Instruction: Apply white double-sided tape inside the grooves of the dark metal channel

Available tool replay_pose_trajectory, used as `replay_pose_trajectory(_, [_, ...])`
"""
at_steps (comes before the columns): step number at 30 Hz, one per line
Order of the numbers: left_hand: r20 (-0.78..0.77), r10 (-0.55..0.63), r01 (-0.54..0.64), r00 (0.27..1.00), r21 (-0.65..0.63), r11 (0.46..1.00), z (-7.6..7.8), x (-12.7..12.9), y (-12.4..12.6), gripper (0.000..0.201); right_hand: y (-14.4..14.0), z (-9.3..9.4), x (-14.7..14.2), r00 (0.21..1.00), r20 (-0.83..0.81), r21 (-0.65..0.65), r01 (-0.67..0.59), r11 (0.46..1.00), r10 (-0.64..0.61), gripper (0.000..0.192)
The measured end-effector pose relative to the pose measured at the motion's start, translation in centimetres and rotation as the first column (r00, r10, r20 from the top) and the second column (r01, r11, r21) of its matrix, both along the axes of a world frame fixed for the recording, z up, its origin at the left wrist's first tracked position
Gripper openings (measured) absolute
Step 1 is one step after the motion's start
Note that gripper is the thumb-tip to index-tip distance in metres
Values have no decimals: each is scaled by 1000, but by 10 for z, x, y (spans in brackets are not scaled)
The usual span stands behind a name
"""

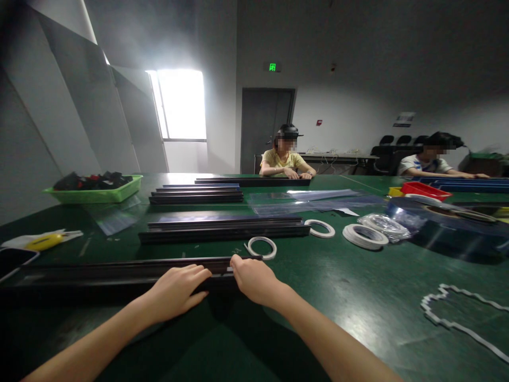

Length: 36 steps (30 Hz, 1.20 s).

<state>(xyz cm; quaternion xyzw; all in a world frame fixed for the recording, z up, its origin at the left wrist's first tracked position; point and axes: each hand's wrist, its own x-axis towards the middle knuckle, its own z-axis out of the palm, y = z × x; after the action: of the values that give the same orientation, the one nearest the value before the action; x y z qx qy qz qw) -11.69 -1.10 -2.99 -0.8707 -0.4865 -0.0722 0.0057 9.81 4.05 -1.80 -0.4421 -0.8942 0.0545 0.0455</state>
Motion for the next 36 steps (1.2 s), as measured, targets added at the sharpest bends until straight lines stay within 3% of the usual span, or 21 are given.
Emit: replay_pose_trajectory(36, [-44,36,-37,998,-27,999,0,0,0,17,0,-1,0,997,80,31,1,1000,-4,25])
